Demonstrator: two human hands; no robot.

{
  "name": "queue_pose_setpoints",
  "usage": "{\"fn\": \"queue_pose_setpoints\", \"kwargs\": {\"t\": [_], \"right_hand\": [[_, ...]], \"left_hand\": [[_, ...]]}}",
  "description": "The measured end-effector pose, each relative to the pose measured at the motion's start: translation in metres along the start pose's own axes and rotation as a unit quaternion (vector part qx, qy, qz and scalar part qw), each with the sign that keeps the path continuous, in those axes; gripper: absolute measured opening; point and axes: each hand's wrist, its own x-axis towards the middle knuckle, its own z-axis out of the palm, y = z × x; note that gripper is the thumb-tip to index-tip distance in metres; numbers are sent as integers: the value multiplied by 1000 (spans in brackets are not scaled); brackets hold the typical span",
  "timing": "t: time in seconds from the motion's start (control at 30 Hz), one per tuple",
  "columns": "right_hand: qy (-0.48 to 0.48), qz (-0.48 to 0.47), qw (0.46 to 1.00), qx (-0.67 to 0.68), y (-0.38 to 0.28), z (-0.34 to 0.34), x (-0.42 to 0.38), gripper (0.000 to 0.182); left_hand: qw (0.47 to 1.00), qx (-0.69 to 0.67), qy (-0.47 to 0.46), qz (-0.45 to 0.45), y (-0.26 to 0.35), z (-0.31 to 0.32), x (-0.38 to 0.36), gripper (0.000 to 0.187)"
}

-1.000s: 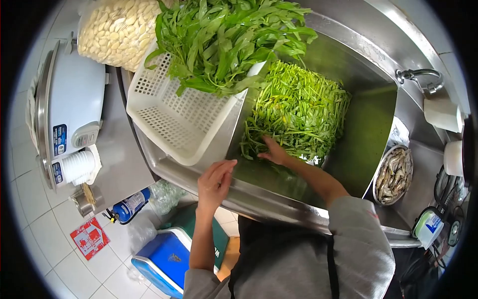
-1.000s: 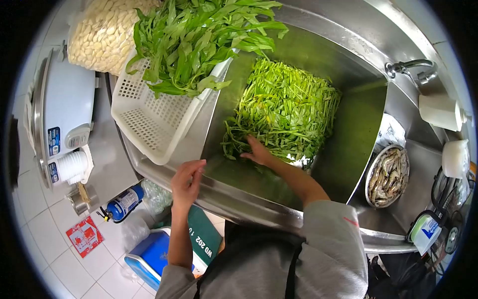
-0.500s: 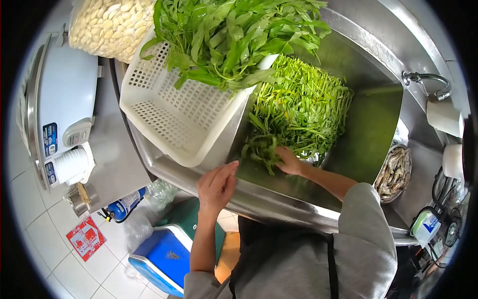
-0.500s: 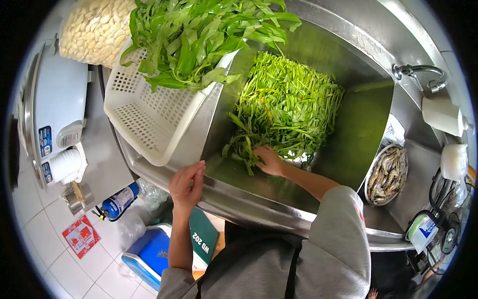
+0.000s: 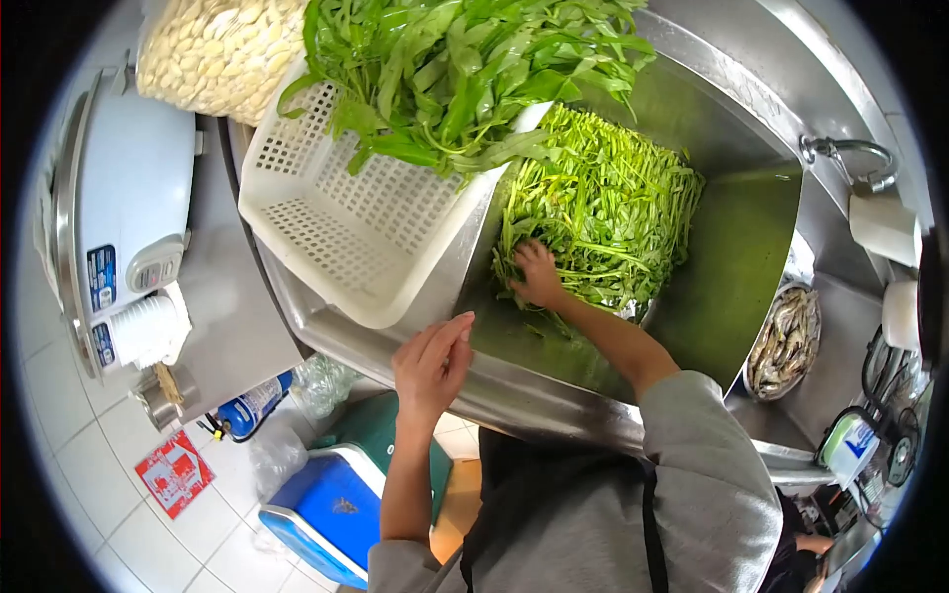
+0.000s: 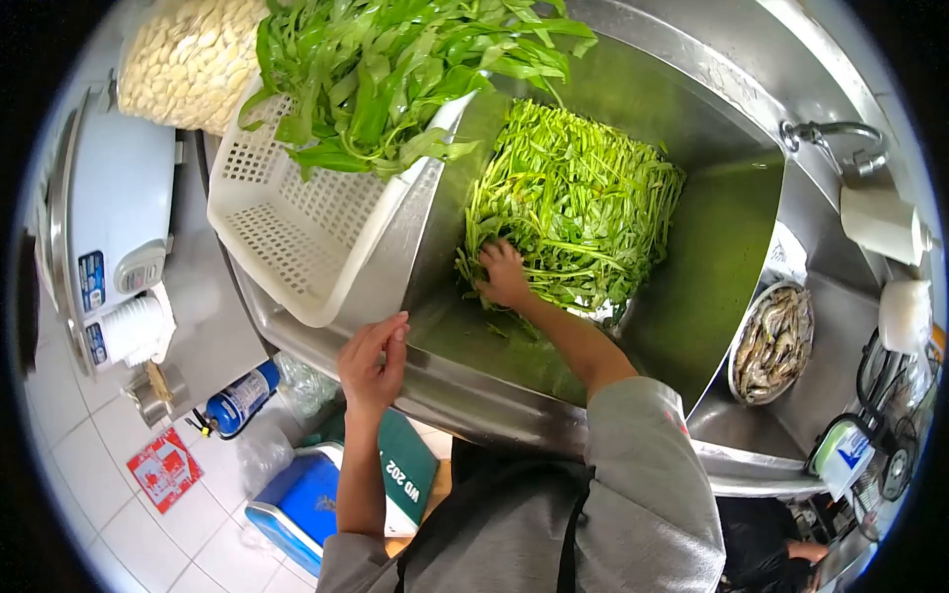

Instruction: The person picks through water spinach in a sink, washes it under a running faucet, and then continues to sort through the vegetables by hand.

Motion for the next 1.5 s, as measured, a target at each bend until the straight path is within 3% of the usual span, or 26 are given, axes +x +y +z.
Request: {"fn": "queue_pose_setpoints", "kwargs": {"t": [0.13, 0.17, 0.2, 0.27, 0.3, 0.33, 0.4, 0.43, 0.47, 0.53, 0.57, 0.63, 0.73, 0.8, 0.87, 0.97, 1.2, 1.27, 1.3, 1.37, 1.4, 1.47, 1.5], "right_hand": [[-72, -2, 997, 17, 18, 22, -31, 58], [1, -46, 999, -7, 19, 12, -44, 55], [3, -46, 999, -8, 17, -9, -53, 55], [146, -33, 988, 44, 9, -51, -66, 53], [226, 23, 972, 55, 8, -60, -65, 53], [228, 24, 972, 52, 12, -61, -59, 53], [370, 154, 912, 91, 25, -55, -43, 47], [299, 132, 941, 91, 31, -48, -35, 46], [302, 135, 939, 90, 34, -37, -32, 46], [166, 38, 985, 19, 27, -15, -21, 48], [169, 42, 984, 20, 23, -1, -15, 48], [8, 17, 995, 103, 14, 31, -14, 53], [30, 20, 999, 37, 4, 42, -24, 55], [-28, 12, 999, 33, 16, 37, -14, 58], [-212, -48, 975, -31, 31, 31, -5, 55], [-260, 43, 964, 26, 31, 21, -24, 54], [-315, 4, 949, 23, 62, -25, -85, 52], [-408, 3, 910, -75, 55, -38, -83, 52], [-407, 1, 910, -77, 48, -54, -82, 52], [-150, -106, 977, -108, 31, -88, -85, 46], [-152, -107, 976, -110, 33, -96, -79, 46], [33, -35, 998, -38, 43, -112, -61, 36], [31, -36, 998, -42, 56, -106, -57, 36]], "left_hand": [[1000, 5, -1, -6, 2, 2, 0, 26], [1000, 4, -1, -3, 2, 1, 1, 26], [1000, -4, 1, 0, 3, 1, 1, 25], [1000, -13, 3, 4, 4, 1, 0, 24], [1000, -14, 2, 1, 3, 1, 0, 24], [1000, -17, 1, -2, 3, 2, 0, 23], [1000, -17, -2, -2, 4, 2, -1, 23], [1000, -14, -6, -3, 4, 2, 0, 23], [1000, -15, -9, 0, 5, 3, 0, 23], [1000, 4, -10, -5, 7, 3, 0, 22], [1000, 3, -13, -1, 8, 3, 0, 22], [999, 23, -19, -19, 9, 3, -2, 21], [999, 41, -13, -9, 7, 4, -4, 21], [999, 42, -14, -6, 7, 5, -4, 20], [999, 40, -12, -6, 8, 7, -3, 20], [999, 24, -1, -21, 9, 5, -1, 19], [1000, 5, -6, -17, 8, 4, -1, 20], [1000, 7, -3, -14, 7, 4, 0, 21], [1000, 3, 2, -10, 6, 5, 0, 21], [1000, -2, 7, -11, 5, 4, -2, 21], [1000, 6, 4, -11, 4, 4, -3, 21], [1000, 10, 2, -12, 4, 5, -4, 21], [1000, 7, -2, -24, 5, 5, -4, 21]]}}
